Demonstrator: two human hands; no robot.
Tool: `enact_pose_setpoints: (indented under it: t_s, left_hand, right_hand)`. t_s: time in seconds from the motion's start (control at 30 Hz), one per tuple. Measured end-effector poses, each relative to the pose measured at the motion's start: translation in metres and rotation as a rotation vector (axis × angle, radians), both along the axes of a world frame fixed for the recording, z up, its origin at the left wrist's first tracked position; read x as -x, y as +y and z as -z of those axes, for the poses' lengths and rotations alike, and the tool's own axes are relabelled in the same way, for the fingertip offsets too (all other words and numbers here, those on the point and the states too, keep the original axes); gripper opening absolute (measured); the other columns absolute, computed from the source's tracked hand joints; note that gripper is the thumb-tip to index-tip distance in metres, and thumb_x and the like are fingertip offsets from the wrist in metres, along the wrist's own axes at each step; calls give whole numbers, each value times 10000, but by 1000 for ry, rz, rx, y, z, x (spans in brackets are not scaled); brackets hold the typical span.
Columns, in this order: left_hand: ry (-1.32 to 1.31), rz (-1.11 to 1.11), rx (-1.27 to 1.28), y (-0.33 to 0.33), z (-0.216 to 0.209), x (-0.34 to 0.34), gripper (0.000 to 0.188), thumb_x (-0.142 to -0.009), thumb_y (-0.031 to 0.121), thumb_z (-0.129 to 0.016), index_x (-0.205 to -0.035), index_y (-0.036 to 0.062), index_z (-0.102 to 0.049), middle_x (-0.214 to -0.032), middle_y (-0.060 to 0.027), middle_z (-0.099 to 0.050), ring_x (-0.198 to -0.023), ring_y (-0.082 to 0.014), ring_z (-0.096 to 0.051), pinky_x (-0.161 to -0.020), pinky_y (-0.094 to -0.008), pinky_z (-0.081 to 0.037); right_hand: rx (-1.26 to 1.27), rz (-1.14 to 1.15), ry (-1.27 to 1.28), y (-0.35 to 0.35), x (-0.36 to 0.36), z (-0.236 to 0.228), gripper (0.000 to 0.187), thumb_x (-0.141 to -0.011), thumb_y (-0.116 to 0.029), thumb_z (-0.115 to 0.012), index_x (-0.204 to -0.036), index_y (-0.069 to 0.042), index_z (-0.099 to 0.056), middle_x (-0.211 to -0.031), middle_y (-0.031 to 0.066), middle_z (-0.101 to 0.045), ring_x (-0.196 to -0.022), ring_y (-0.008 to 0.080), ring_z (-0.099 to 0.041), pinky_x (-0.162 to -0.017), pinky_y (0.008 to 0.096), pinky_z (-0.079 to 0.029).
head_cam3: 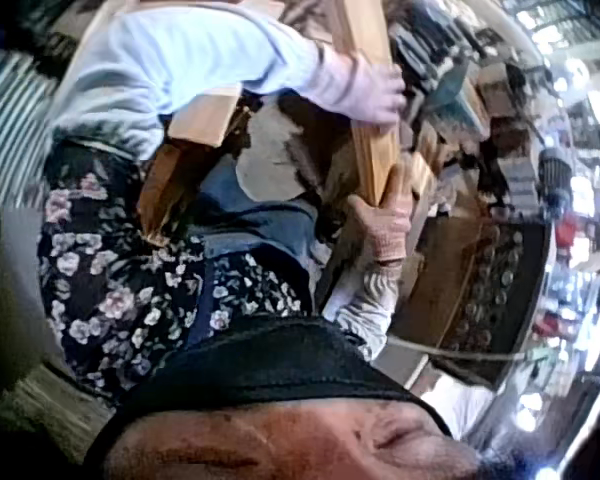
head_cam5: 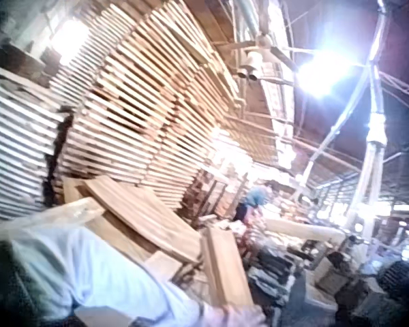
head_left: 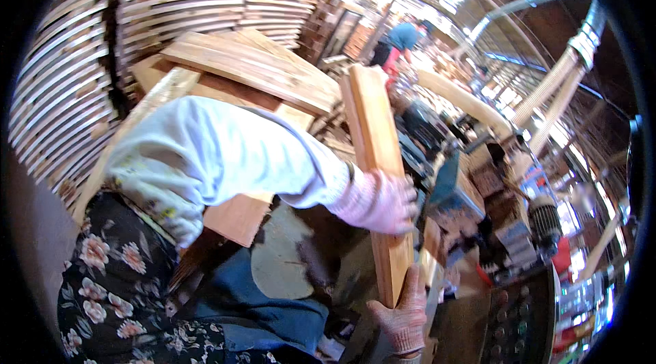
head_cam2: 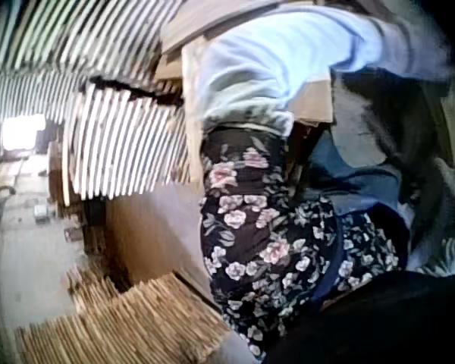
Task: The person takes wooden planks from a stack, places them onto the conveyor of an industrial planer machine, and aligns them to be processed.
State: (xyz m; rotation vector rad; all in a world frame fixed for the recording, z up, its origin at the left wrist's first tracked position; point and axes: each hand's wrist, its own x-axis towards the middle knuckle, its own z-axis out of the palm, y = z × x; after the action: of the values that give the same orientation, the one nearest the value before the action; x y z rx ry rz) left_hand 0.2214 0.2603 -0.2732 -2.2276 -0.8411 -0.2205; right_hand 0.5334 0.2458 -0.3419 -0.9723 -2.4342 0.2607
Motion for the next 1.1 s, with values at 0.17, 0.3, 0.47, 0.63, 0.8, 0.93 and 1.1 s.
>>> enact_pose_setpoints:
  t_s: [0.17,0.3,0.47,0.63,0.8,0.93,1.1]
  left_hand:
    - [49,332,-70,36,43,-112,249,-934,299,-652,-1138,157,-665,-1164,-88,-688,-1153,-339,-668,-989,-548,-511]
    - [-35,132,114,55,-20,-74,367,-888,205,-760,-1238,135,-677,-1181,-113,-724,-1164,-340,-682,-1027,-514,-523]
    - [-361,-729,425,66,-84,100,742,-898,199,-835,-1547,41,-514,-1443,-156,-651,-1364,-319,-588,-1222,-480,-422]
    - [-404,-1398,446,-38,-62,307,884,-1013,588,-620,-1644,21,-370,-1633,-217,-488,-1514,-383,-457,-1259,-453,-364]
    - [-904,-1082,336,-92,-7,450,834,-910,463,-827,-1535,0,-526,-1448,-264,-643,-1349,-416,-611,-1146,-442,-480]
    - [-631,-1334,292,-57,-37,382,772,-811,476,-869,-1389,7,-662,-1410,-230,-674,-1300,-401,-645,-1121,-438,-507]
    - [-362,-1581,103,-67,-57,368,867,-748,504,-912,-1390,-8,-635,-1456,-230,-614,-1392,-371,-570,-1170,-428,-464]
  right_hand:
    - [10,423,20,-88,-90,54,969,-732,-301,-878,-1565,-7,-480,-1363,284,-635,-1249,456,-632,-1034,504,-542]
    - [-71,742,-235,-187,-145,87,974,-858,-578,-784,-1621,-74,-449,-1350,286,-666,-1148,458,-675,-928,516,-565]
    - [-218,1286,-804,-228,-215,186,785,-967,-620,-671,-1617,-214,-502,-1165,117,-690,-978,256,-694,-594,375,-514]
    - [-70,1263,-20,-94,-115,123,979,-713,-305,-882,-1557,-8,-483,-1410,268,-613,-1268,426,-624,-1077,513,-510]
    - [-259,1020,160,84,-63,149,1062,-725,-368,-898,-1641,-115,-422,-1475,234,-581,-1342,443,-564,-1152,513,-445]
    - [-113,981,37,110,-51,124,1119,-727,-556,-886,-1657,-169,-399,-1512,224,-531,-1279,449,-550,-1118,532,-430]
    - [67,934,-131,4,-76,115,1139,-690,-522,-910,-1644,-149,-414,-1398,196,-561,-1212,434,-560,-1091,527,-428]
